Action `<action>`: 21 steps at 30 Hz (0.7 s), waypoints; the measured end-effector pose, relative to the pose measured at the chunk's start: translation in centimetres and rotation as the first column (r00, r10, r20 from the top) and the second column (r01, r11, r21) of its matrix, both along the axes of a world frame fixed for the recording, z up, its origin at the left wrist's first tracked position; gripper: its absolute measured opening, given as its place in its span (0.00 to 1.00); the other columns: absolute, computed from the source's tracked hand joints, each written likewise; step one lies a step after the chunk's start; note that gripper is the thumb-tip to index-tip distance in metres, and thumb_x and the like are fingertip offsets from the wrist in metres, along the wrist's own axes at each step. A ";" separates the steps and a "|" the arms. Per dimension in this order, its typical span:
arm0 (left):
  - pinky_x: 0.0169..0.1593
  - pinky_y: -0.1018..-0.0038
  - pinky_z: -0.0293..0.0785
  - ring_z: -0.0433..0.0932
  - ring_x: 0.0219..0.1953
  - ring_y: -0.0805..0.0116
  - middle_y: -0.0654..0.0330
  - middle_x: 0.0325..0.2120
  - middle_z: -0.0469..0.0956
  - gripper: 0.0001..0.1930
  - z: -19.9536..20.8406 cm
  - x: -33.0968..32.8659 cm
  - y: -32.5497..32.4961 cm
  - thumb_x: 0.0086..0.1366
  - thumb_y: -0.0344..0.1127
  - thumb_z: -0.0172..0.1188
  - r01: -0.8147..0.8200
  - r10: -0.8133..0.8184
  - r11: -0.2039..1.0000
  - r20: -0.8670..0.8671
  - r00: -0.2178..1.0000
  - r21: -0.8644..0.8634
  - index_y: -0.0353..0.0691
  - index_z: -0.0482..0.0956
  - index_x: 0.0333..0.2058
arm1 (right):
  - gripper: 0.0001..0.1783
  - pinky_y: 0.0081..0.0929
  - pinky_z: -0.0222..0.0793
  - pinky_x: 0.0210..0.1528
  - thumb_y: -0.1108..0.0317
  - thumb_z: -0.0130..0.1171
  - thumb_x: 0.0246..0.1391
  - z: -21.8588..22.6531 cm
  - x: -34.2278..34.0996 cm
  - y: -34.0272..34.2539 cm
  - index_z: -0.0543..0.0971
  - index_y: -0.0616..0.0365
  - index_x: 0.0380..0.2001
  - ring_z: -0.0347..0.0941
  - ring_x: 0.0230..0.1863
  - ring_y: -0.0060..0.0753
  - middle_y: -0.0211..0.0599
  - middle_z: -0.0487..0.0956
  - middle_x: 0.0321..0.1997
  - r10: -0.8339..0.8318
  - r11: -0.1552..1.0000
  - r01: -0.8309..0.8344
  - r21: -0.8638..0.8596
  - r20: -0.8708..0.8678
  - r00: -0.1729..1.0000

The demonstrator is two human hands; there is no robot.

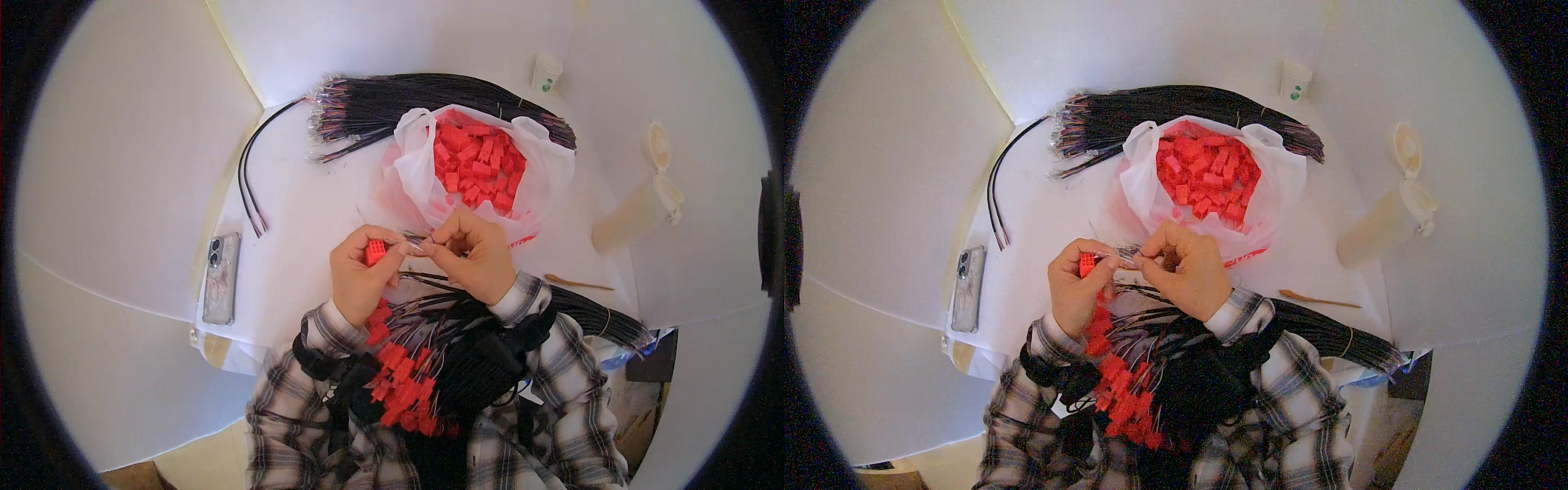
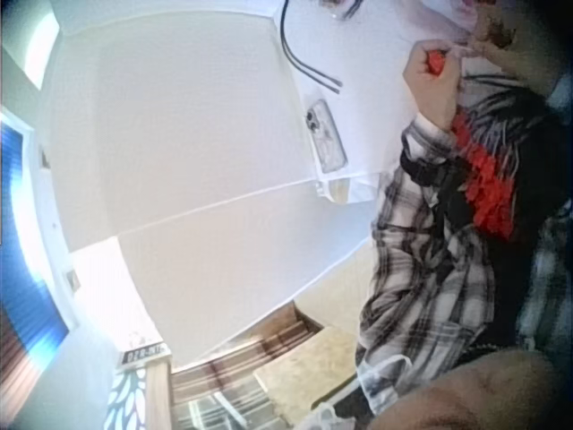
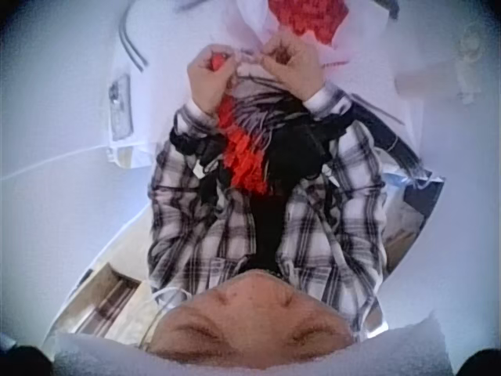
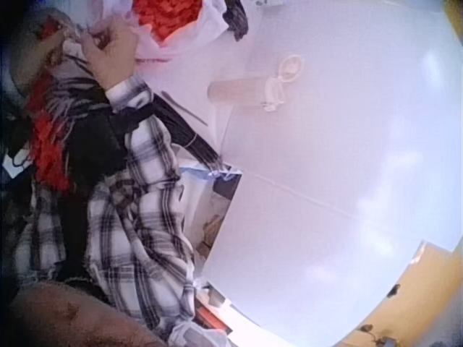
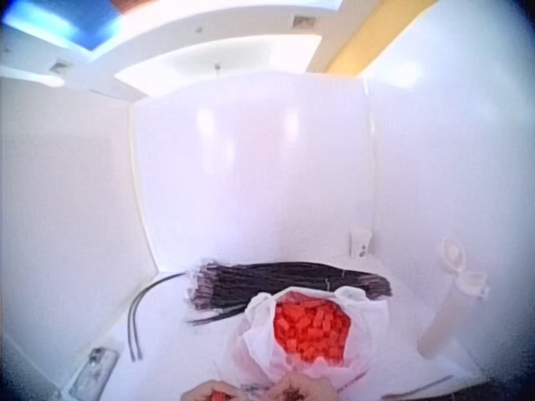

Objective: Assembling electrical wire harnesses by attaching red plastic connectors to the ends of pre-cut wires.

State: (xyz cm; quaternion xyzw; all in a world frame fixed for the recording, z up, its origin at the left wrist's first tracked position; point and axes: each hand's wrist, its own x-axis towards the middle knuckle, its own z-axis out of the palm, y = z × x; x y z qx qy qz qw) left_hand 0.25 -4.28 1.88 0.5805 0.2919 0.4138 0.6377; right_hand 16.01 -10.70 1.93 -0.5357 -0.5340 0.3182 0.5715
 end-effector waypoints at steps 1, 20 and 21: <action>0.18 0.86 0.60 0.64 0.15 0.84 0.66 0.17 0.71 0.03 0.1 0.1 -0.1 0.57 0.25 0.55 -0.001 0.001 1.000 -0.005 1.000 0.006 0.34 0.72 0.30 | 0.05 0.15 0.60 0.19 0.73 0.59 0.44 0.1 -0.1 -0.1 0.73 0.61 0.24 0.64 0.17 0.13 0.27 0.72 0.18 -0.002 1.000 0.002 0.004 -0.013 1.000; 0.22 0.82 0.68 0.70 0.17 0.77 0.60 0.22 0.75 0.06 -0.2 -0.4 1.1 0.61 0.30 0.51 0.160 -0.152 0.982 0.077 0.985 -0.104 0.33 0.72 0.33 | 0.08 0.17 0.62 0.25 0.69 0.60 0.46 0.3 -0.5 0.9 0.75 0.63 0.25 0.66 0.22 0.16 0.28 0.74 0.21 -0.042 0.999 0.041 0.017 0.019 0.999; 0.23 0.81 0.68 0.70 0.18 0.76 0.60 0.23 0.75 0.07 0.0 -0.2 1.1 0.61 0.31 0.50 0.180 -0.168 0.975 0.097 0.981 -0.131 0.33 0.72 0.33 | 0.08 0.17 0.62 0.25 0.68 0.59 0.46 0.3 -0.3 1.1 0.75 0.63 0.25 0.66 0.23 0.16 0.29 0.74 0.21 -0.056 0.998 0.055 0.027 0.037 0.998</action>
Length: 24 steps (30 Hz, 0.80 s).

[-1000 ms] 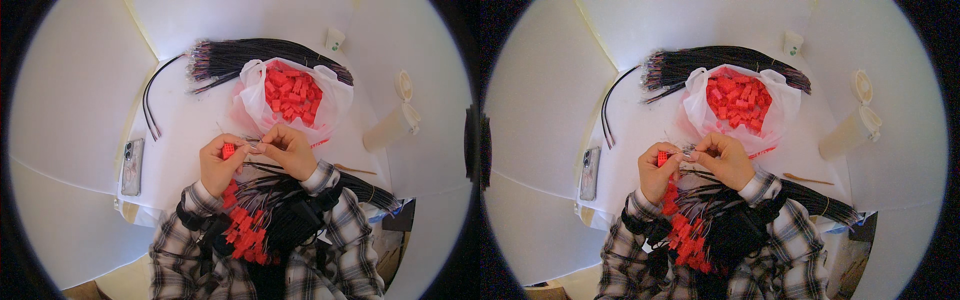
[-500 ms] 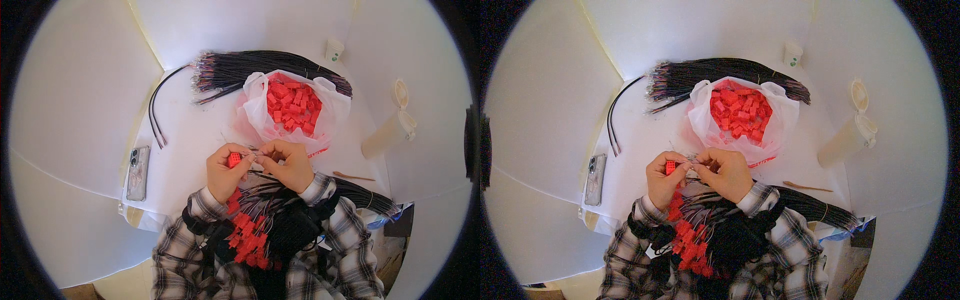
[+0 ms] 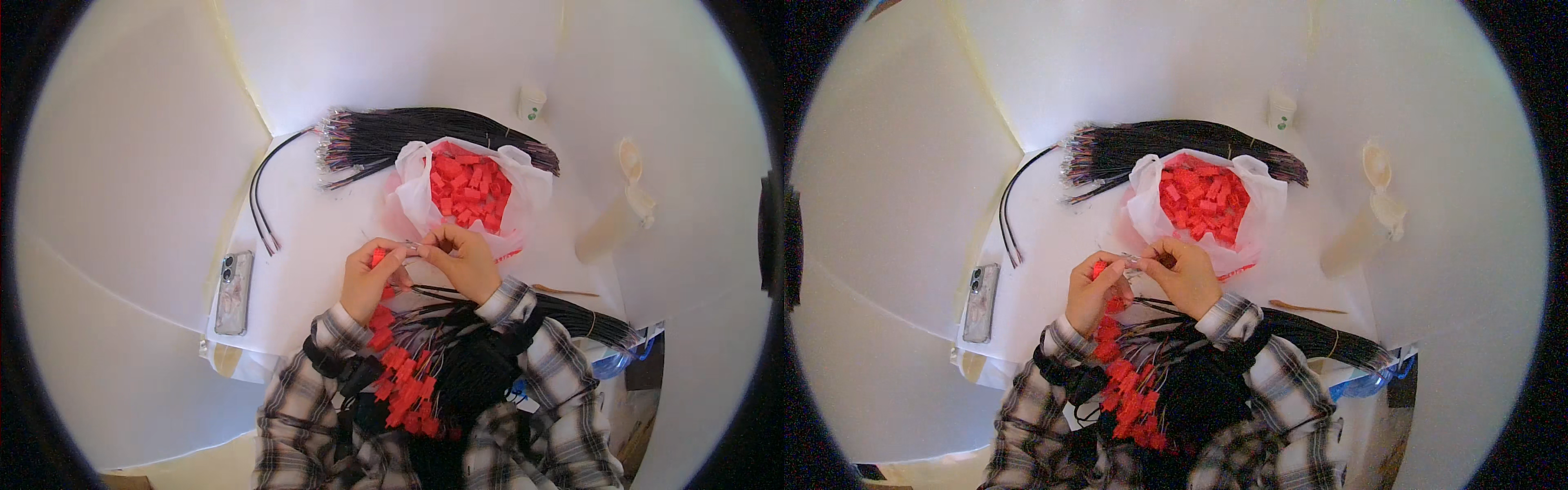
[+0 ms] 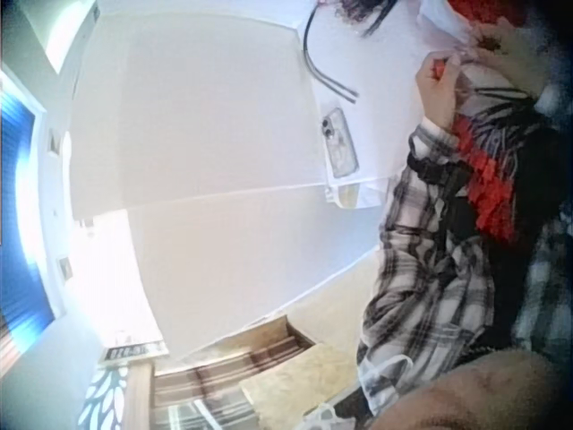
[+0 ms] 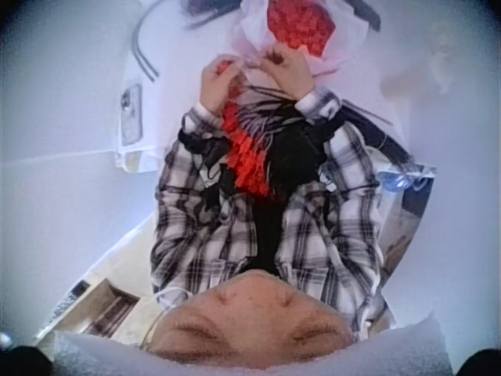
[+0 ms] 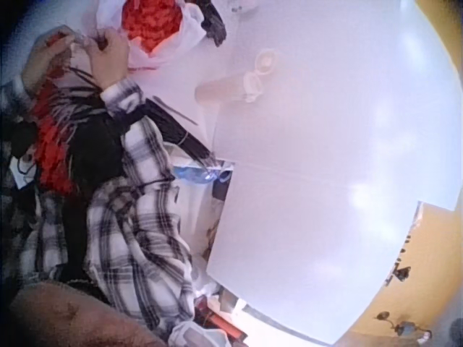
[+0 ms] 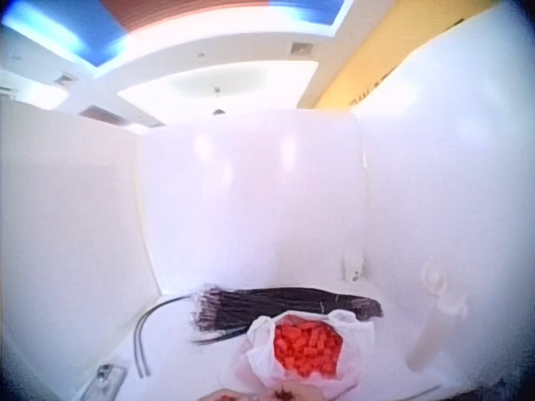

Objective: Assembling electrical wire harnesses by attaching red plastic connectors to the ends of pre-cut wires.

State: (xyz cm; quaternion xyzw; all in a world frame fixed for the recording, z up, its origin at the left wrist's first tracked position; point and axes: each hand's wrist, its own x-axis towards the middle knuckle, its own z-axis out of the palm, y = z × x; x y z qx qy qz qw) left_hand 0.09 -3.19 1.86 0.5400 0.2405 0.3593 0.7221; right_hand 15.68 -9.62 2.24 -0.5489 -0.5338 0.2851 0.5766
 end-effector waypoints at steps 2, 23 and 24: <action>0.22 0.82 0.67 0.70 0.18 0.77 0.60 0.24 0.75 0.08 0.0 0.4 0.1 0.62 0.33 0.49 0.021 -0.019 0.999 0.045 0.999 -0.048 0.34 0.71 0.32 | 0.08 0.17 0.61 0.25 0.68 0.59 0.46 -0.3 0.3 0.2 0.75 0.63 0.25 0.65 0.22 0.16 0.30 0.73 0.20 -0.038 0.999 0.036 0.019 0.083 0.996; 0.32 0.77 0.62 0.62 0.28 0.71 0.62 0.29 0.65 0.16 0.2 -1.2 2.6 0.65 0.44 0.41 0.337 -0.103 0.897 0.608 0.787 -0.284 0.40 0.67 0.44 | 0.07 0.19 0.59 0.24 0.71 0.61 0.42 0.1 0.5 -0.5 0.74 0.62 0.21 0.63 0.20 0.22 0.32 0.69 0.20 -0.030 0.992 0.003 0.126 0.218 0.975; 0.33 0.77 0.63 0.62 0.29 0.70 0.62 0.30 0.66 0.16 -0.1 -1.4 2.8 0.65 0.45 0.42 0.348 -0.112 0.900 0.631 0.767 -0.263 0.40 0.67 0.44 | 0.07 0.19 0.59 0.24 0.71 0.61 0.42 -0.2 0.5 -0.4 0.74 0.62 0.21 0.63 0.20 0.23 0.32 0.69 0.20 -0.044 0.990 0.012 0.143 0.219 0.975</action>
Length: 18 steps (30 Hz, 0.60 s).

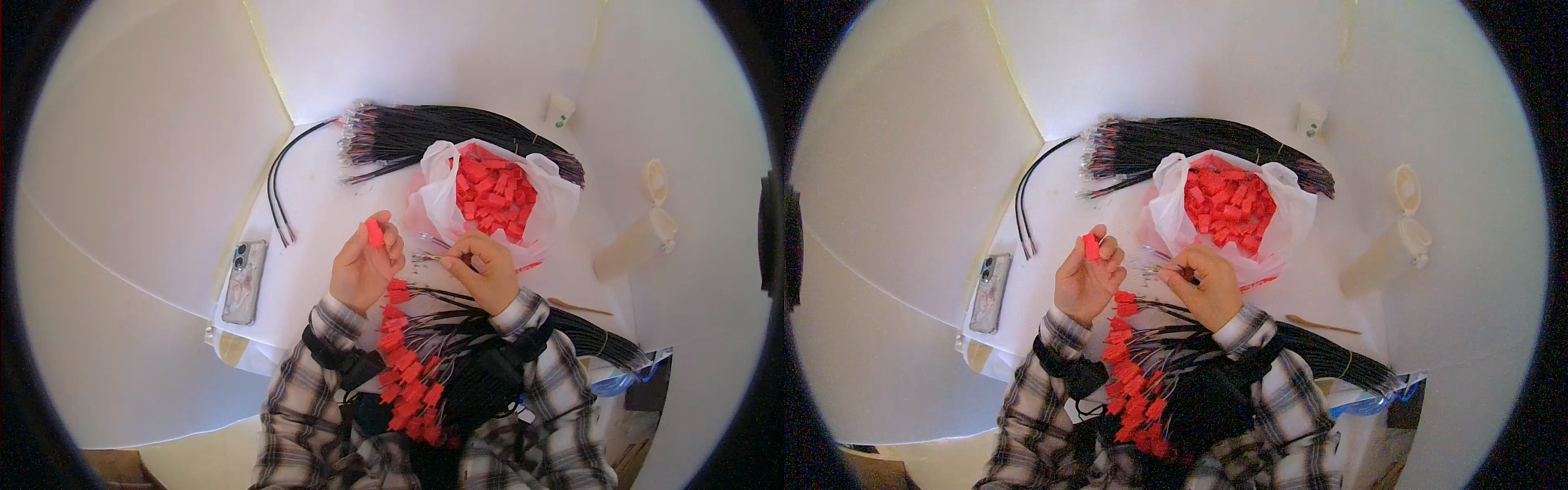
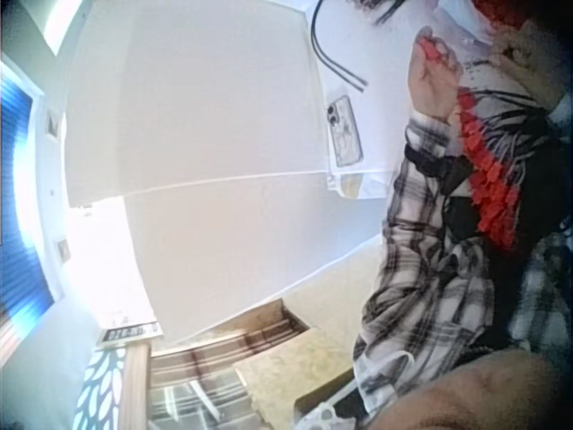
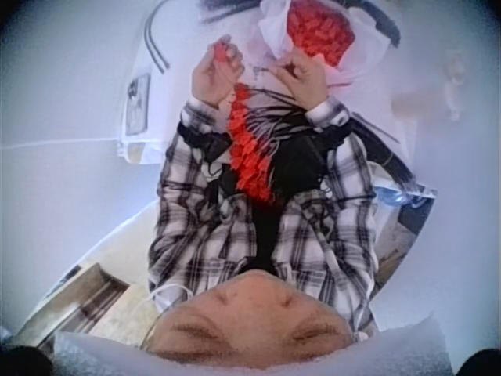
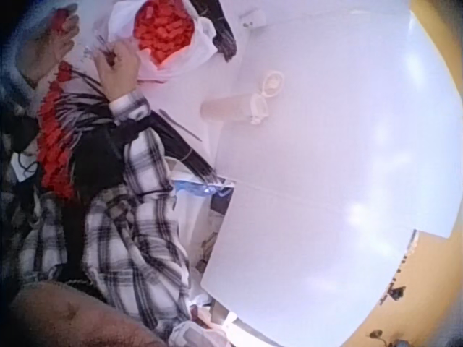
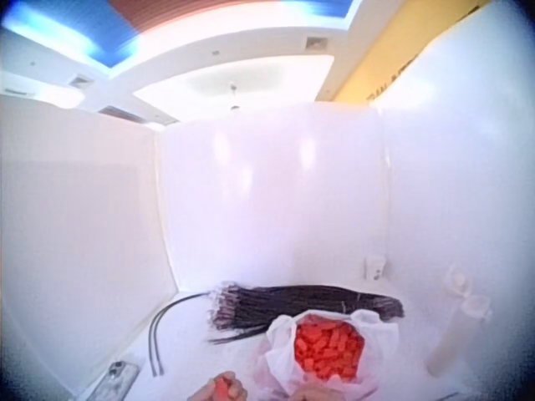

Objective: Assembling electrical wire harnesses by attaching red plastic connectors to the ends of pre-cut wires.

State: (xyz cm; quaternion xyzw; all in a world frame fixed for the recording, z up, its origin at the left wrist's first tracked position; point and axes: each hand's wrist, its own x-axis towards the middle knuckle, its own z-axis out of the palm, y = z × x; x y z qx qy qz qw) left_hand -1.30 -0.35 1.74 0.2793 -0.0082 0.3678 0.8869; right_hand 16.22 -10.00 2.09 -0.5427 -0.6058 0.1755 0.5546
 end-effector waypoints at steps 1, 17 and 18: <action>0.35 0.76 0.63 0.63 0.31 0.70 0.62 0.31 0.67 0.17 -0.4 -0.1 0.2 0.65 0.45 0.43 0.003 -0.003 1.000 0.032 0.999 0.011 0.41 0.67 0.45 | 0.07 0.19 0.59 0.24 0.71 0.61 0.42 -0.1 0.1 0.0 0.73 0.62 0.21 0.63 0.20 0.23 0.33 0.69 0.20 -0.018 1.000 0.017 0.012 0.038 0.999; 0.35 0.75 0.69 0.71 0.31 0.69 0.54 0.36 0.72 0.10 -0.9 0.4 -0.5 0.57 0.32 0.56 -0.162 0.281 0.893 -0.239 0.929 0.420 0.37 0.69 0.37 | 0.05 0.20 0.61 0.24 0.74 0.60 0.43 0.4 -0.3 -0.2 0.73 0.61 0.23 0.66 0.21 0.23 0.33 0.70 0.20 -0.141 0.987 0.143 0.073 -0.040 0.989; 0.35 0.75 0.69 0.71 0.30 0.70 0.55 0.35 0.73 0.09 -0.8 0.5 -0.7 0.57 0.31 0.55 -0.173 0.281 0.902 -0.232 0.931 0.396 0.36 0.70 0.36 | 0.05 0.20 0.62 0.24 0.74 0.59 0.43 0.4 -0.2 -0.2 0.73 0.61 0.23 0.66 0.21 0.24 0.34 0.70 0.20 -0.153 0.986 0.155 0.062 -0.038 0.987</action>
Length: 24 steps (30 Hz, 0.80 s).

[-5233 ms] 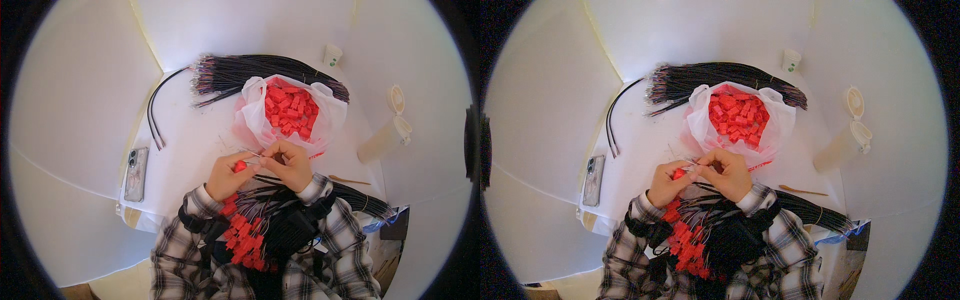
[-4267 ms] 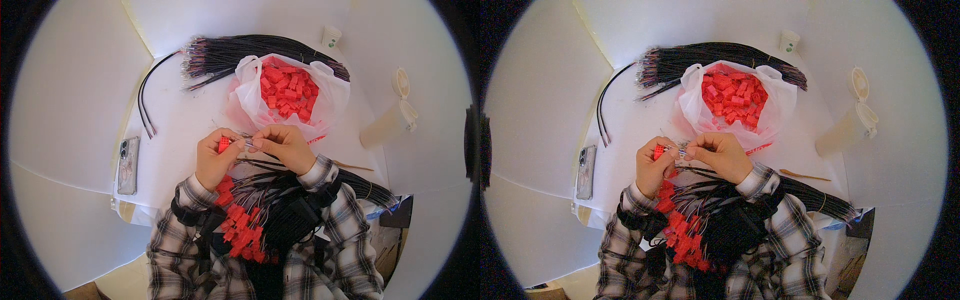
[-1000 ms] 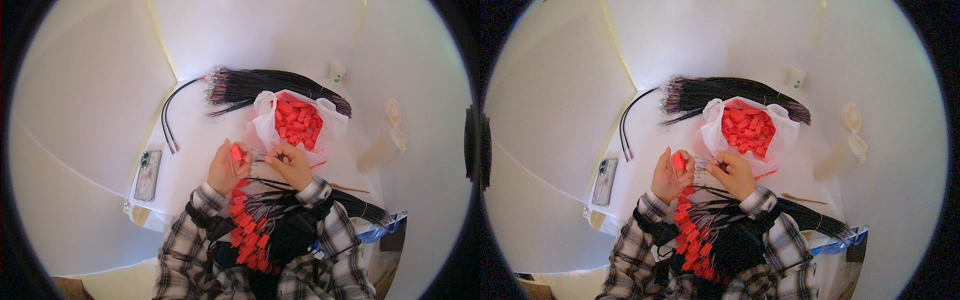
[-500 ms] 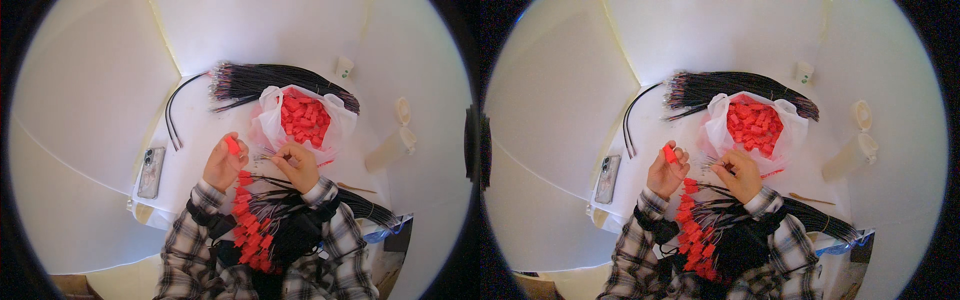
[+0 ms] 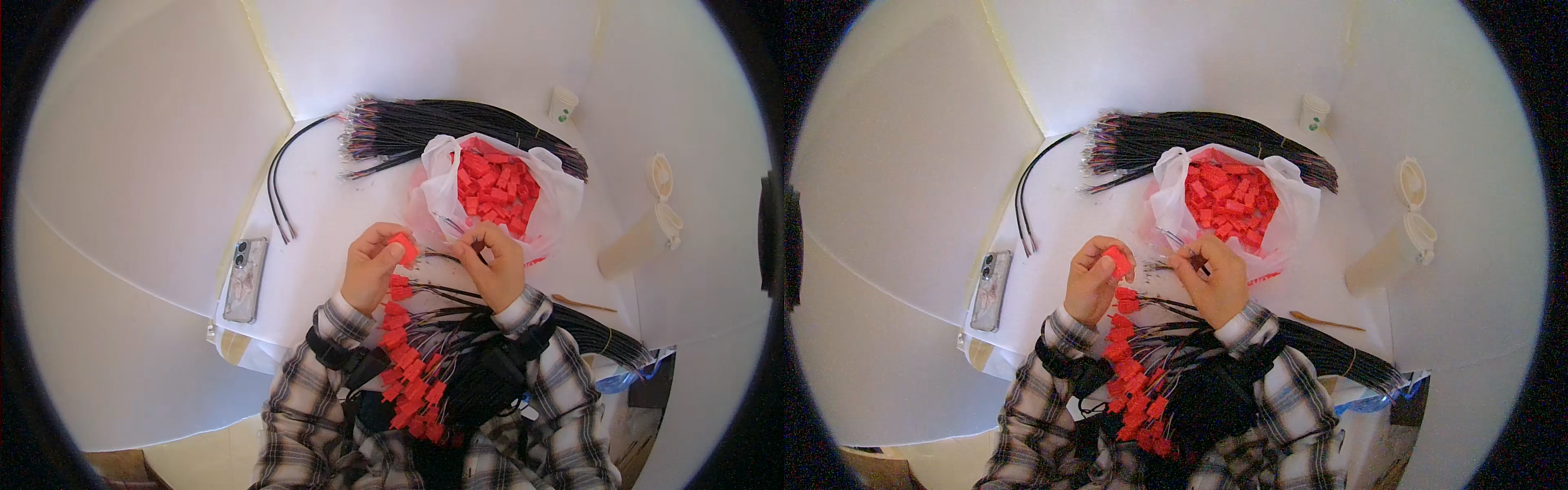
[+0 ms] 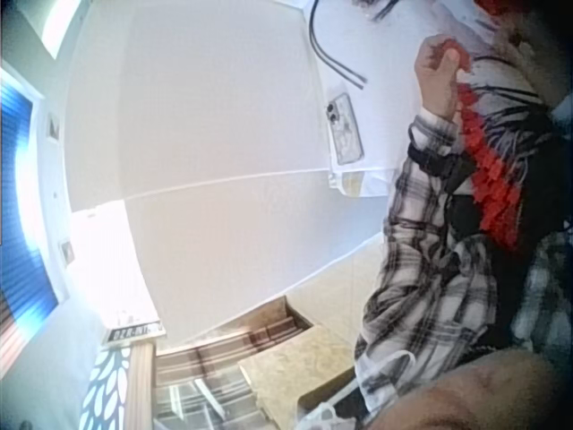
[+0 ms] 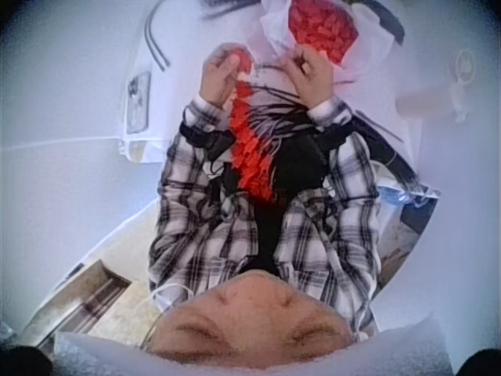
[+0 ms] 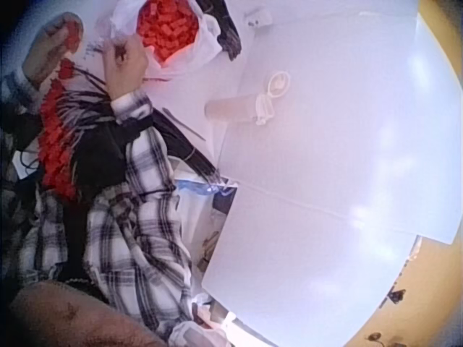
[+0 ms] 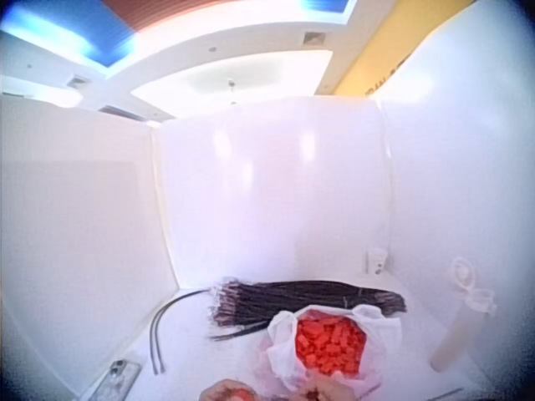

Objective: Assembling electrical wire harnesses by attaching red plastic connectors to the ends of pre-cut wires.

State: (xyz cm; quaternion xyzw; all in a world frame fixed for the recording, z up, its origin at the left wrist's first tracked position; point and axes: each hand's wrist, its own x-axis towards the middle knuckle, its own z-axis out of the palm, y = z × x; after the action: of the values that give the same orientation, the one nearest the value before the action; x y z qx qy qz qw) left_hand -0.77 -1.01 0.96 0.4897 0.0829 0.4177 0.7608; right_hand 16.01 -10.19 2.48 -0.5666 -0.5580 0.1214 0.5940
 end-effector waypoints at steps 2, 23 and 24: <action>0.34 0.76 0.68 0.70 0.28 0.73 0.56 0.33 0.74 0.07 0.1 0.3 -0.2 0.57 0.28 0.55 -0.027 0.027 0.999 -0.017 0.999 0.022 0.35 0.69 0.35 | 0.05 0.21 0.62 0.25 0.74 0.59 0.43 -0.6 0.4 0.2 0.73 0.61 0.23 0.67 0.21 0.25 0.35 0.71 0.20 -0.029 1.000 0.029 -0.009 0.007 1.000; 0.39 0.79 0.69 0.71 0.40 0.69 0.53 0.45 0.69 0.25 0.2 0.7 0.5 0.64 0.42 0.45 0.126 -0.131 0.954 0.000 0.991 -0.273 0.33 0.57 0.55 | 0.06 0.28 0.63 0.32 0.75 0.59 0.40 -1.0 1.2 0.8 0.72 0.60 0.22 0.69 0.26 0.35 0.37 0.72 0.24 -0.081 0.997 0.078 0.026 0.116 0.990; 0.38 0.79 0.68 0.71 0.38 0.70 0.53 0.43 0.70 0.24 0.0 0.6 0.6 0.64 0.40 0.46 0.100 -0.114 0.958 -0.037 0.993 -0.269 0.33 0.57 0.55 | 0.06 0.27 0.63 0.31 0.75 0.59 0.40 -1.0 1.1 0.9 0.72 0.60 0.22 0.69 0.25 0.35 0.37 0.72 0.24 -0.075 0.997 0.073 0.030 0.101 0.992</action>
State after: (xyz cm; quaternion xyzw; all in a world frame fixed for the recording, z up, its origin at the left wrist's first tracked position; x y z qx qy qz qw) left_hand -0.20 -0.46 0.99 0.3976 0.1316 0.3482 0.8387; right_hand 17.15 -9.33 1.50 -0.5845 -0.5677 0.0629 0.5763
